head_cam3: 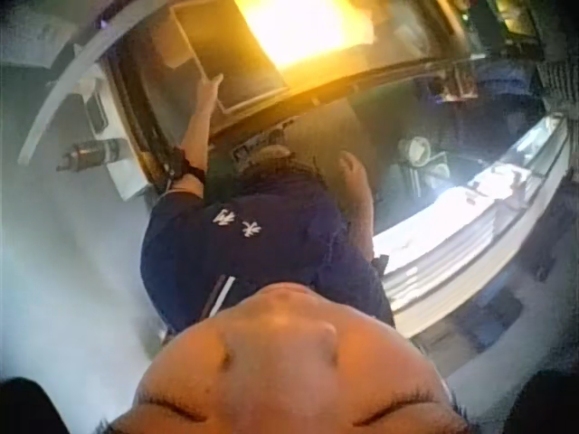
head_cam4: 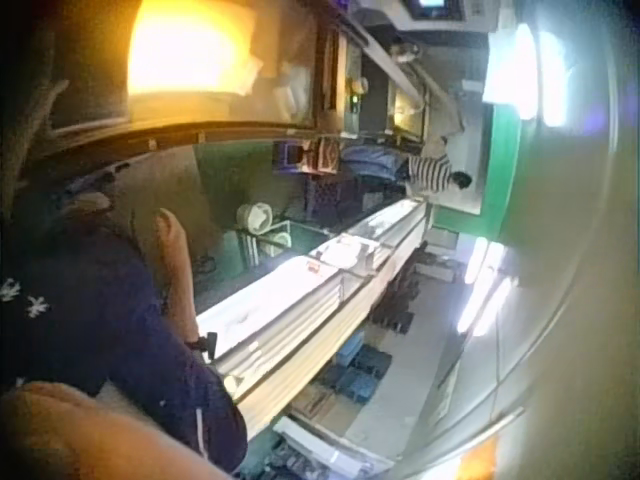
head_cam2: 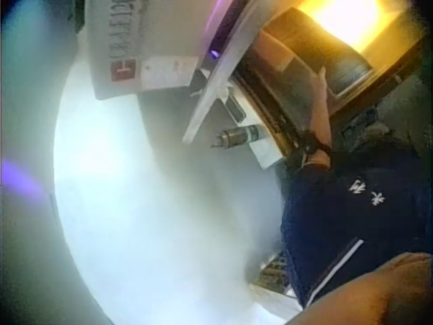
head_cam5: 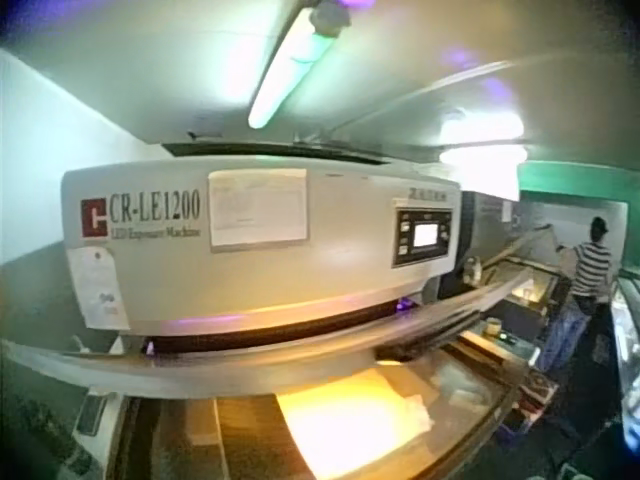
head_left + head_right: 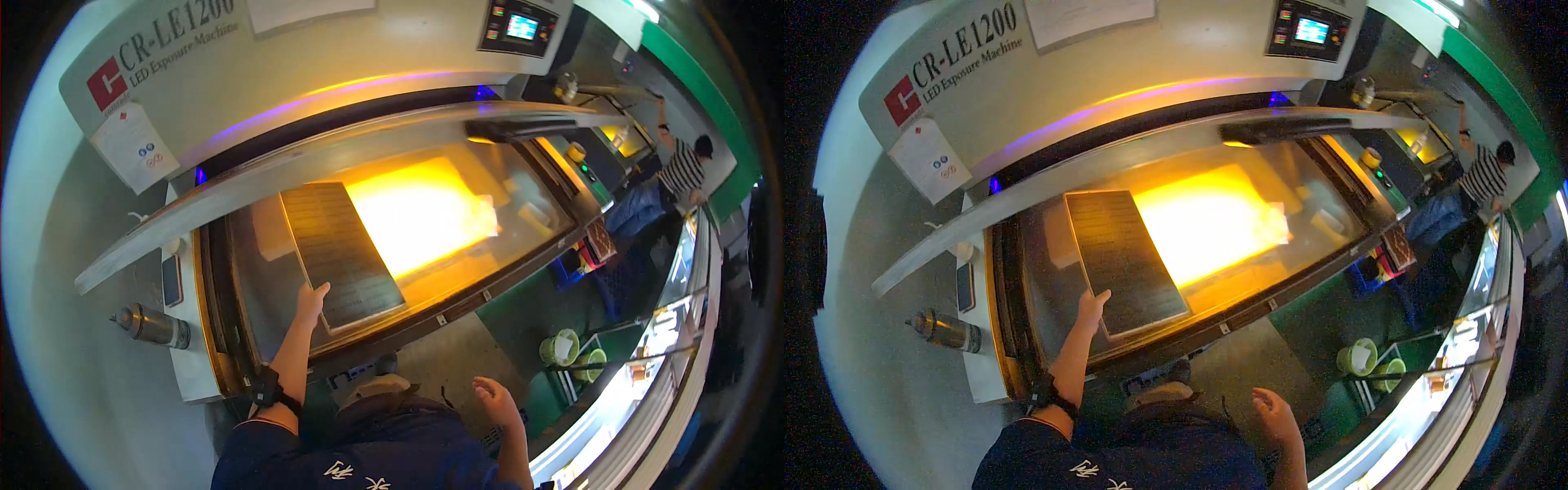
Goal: Operate an LED exposure machine to process circuit board panels.
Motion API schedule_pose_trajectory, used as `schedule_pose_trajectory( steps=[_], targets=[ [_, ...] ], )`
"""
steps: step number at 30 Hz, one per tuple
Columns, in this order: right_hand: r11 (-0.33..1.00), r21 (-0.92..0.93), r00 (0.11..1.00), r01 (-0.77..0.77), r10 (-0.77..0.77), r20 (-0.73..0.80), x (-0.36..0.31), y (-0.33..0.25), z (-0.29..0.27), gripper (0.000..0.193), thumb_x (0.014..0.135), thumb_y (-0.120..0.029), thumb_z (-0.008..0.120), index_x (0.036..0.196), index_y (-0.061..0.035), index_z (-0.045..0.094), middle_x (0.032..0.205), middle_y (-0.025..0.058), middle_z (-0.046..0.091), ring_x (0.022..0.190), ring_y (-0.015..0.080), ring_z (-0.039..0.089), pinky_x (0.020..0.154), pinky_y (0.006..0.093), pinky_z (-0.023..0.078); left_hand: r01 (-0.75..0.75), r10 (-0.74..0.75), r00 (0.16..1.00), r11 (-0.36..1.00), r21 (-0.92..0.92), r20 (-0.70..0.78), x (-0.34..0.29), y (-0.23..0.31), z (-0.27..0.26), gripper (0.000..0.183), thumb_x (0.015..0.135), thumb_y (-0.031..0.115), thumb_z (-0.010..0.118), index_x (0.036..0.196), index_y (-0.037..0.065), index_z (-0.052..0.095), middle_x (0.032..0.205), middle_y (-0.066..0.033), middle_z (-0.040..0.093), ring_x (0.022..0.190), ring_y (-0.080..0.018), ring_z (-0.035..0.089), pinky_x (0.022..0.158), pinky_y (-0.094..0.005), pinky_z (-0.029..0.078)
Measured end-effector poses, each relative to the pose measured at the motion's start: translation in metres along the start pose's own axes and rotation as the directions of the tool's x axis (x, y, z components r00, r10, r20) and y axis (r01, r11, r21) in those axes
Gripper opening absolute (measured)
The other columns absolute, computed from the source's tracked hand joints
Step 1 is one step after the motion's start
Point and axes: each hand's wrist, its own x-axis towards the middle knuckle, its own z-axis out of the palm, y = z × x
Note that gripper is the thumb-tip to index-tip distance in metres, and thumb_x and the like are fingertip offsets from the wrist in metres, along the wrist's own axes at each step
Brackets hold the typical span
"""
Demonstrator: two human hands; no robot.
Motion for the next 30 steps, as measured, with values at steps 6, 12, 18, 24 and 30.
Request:
schedule_pose_trajectory(
  steps=[6, 12, 18, 24, 30],
  targets=[
    [0.999, 0.019, 0.985, 0.033, -0.036, 0.166, 0.076, -0.109, -0.018, 0.041, 0.094, -0.022, 0.061, 0.13, -0.002, 0.057, 0.122, 0.0189, 0.064, 0.113, 0.0266, 0.062, 0.098, 0.0378, 0.047, -0.231, 0.382, 0.922, 0.413, 0.881, 0.062, 0.013, -0.018, 0.01, 0.074, 0.093, 0.047, 0.057, 0.154, 0.017, 0.027, 0.159, -0.0137, 0.022, 0.144, -0.0414, 0.023, 0.112, -0.0676, 0.02],
    [0.627, -0.481, 0.697, 0.613, -0.715, -0.043, 0.12, -0.224, -0.073, 0.046, 0.089, -0.021, 0.068, 0.131, -0.0056, 0.057, 0.133, 0.0193, 0.056, 0.128, 0.0328, 0.051, 0.106, 0.0417, 0.041, -0.42, 0.371, 0.868, 0.198, 0.886, 0.328, 0.006, -0.067, 0.02, 0.078, 0.093, 0.067, 0.037, 0.156, 0.024, 0.022, 0.164, -0.0034, 0.01, 0.149, -0.038, 0.006, 0.113, -0.0708, 0.003],
    [0.173, -0.768, -0.003, 0.617, -0.975, -0.223, 0.138, -0.365, -0.152, 0.051, 0.078, -0.013, 0.072, 0.126, -0.0064, 0.057, 0.13, 0.0169, 0.057, 0.123, 0.0349, 0.052, 0.11, 0.0446, 0.033, -0.403, 0.339, 0.893, 0.309, 0.862, 0.296, 0.01, -0.072, 0.019, 0.076, 0.095, 0.061, 0.041, 0.156, 0.019, 0.023, 0.164, -0.0027, 0.012, 0.15, -0.0367, 0.006, 0.113, -0.0693, 0.001],
    [0.257, -0.827, 0.123, 0.5, -0.966, -0.226, 0.169, -0.37, -0.167, 0.04, 0.061, -0.009, 0.075, 0.099, -0.0111, 0.063, 0.1, 0.0122, 0.063, 0.105, 0.0371, 0.056, 0.102, 0.0523, 0.037, -0.381, 0.263, 0.918, 0.388, 0.839, 0.296, -0.002, -0.063, 0.022, 0.074, 0.095, 0.054, 0.044, 0.154, 0.014, 0.025, 0.163, -0.007, 0.016, 0.149, -0.0367, 0.01, 0.115, -0.0667, 0.003],
    [0.335, -0.813, 0.371, 0.476, -0.915, -0.16, 0.146, -0.29, -0.149, 0.029, 0.062, -0.015, 0.078, 0.088, -0.0194, 0.066, 0.094, 0.0012, 0.067, 0.096, 0.025, 0.061, 0.095, 0.0462, 0.037, -0.51, 0.443, 0.843, 0.476, 0.716, 0.306, -0.054, -0.047, 0.064, 0.07, 0.095, 0.041, 0.048, 0.149, -0.001, 0.03, 0.158, -0.0227, 0.023, 0.146, -0.0451, 0.016, 0.115, -0.0644, 0.008]
  ],
)
